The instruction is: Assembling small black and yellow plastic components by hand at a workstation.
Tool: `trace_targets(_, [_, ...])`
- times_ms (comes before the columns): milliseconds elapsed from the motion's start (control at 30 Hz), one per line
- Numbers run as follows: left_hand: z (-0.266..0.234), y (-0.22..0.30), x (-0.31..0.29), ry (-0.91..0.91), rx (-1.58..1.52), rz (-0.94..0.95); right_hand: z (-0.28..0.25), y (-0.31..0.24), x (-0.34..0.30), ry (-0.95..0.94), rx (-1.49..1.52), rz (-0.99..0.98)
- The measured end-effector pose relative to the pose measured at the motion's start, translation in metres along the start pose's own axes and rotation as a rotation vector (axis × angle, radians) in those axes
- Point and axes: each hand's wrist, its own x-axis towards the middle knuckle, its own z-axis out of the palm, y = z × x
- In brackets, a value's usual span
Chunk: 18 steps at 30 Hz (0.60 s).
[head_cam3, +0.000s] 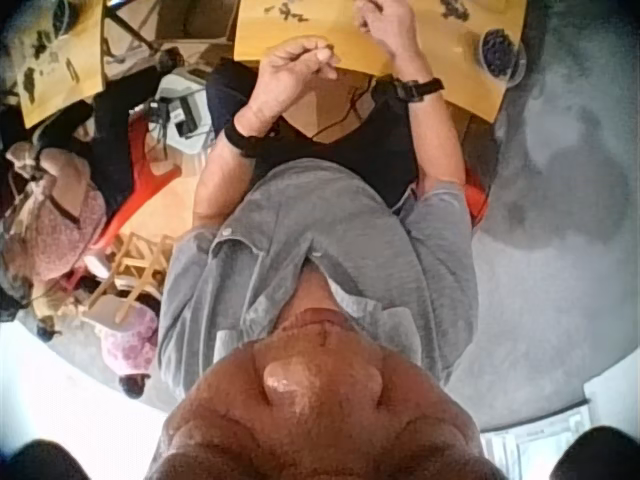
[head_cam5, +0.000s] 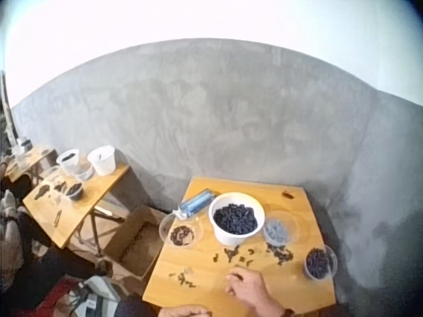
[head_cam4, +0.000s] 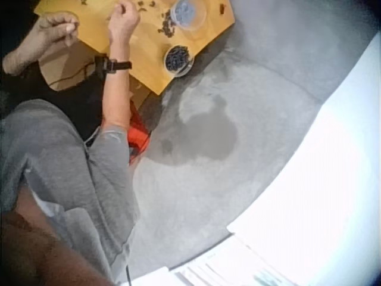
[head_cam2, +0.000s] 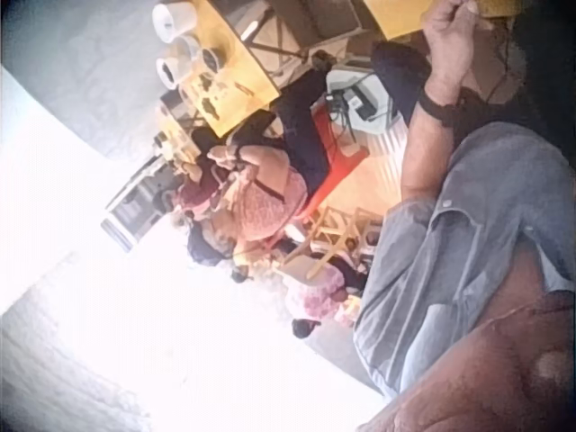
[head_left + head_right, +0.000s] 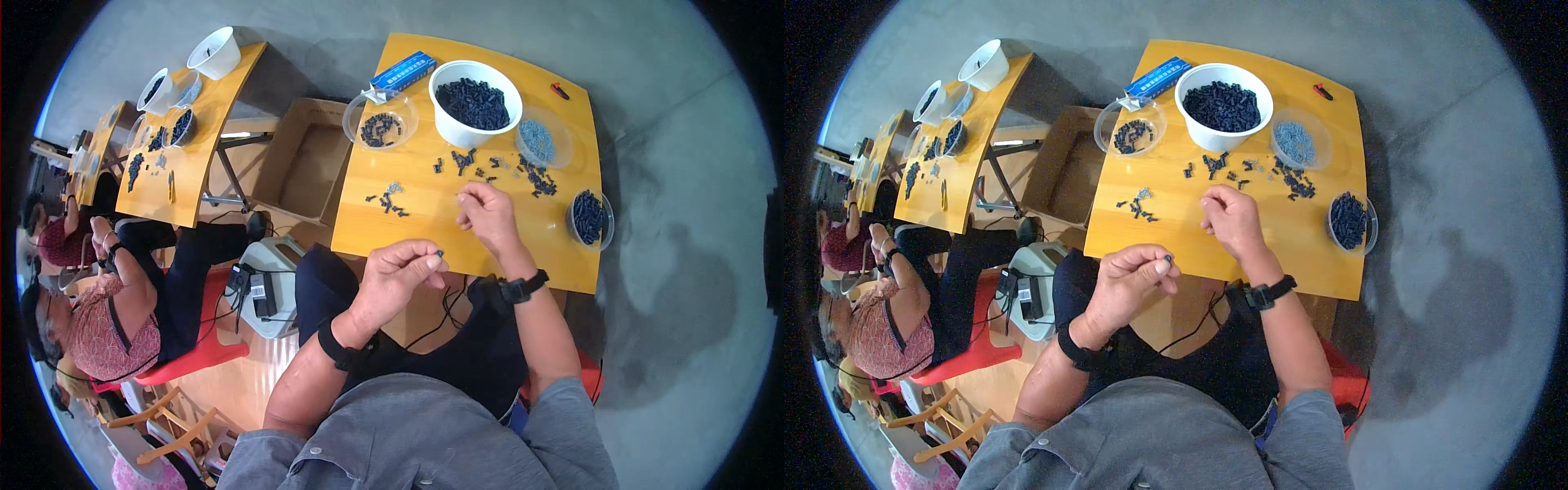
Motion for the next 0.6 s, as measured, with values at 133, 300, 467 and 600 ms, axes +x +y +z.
trace_targets(133, [0.003, 0.005, 0.0, -0.011, 0.023, 0.099, -0.012, -0.041, -0.037, -0.077, 0.094, -0.097])
trace_targets(300, [0.012, 0.007, -0.004, -0.022, 0.038, 0.136, -0.017, -0.071, -0.078, -0.122, 0.148, -0.246])
trace_targets(467, [0.019, 0.014, -0.009, -0.042, 0.076, 0.123, -0.02, -0.081, -0.095, -0.229, 0.02, -0.383])
trace_targets(600, [0.02, 0.014, -0.011, -0.061, 0.055, 0.147, -0.015, -0.082, -0.1, -0.192, 0.017, -0.48])
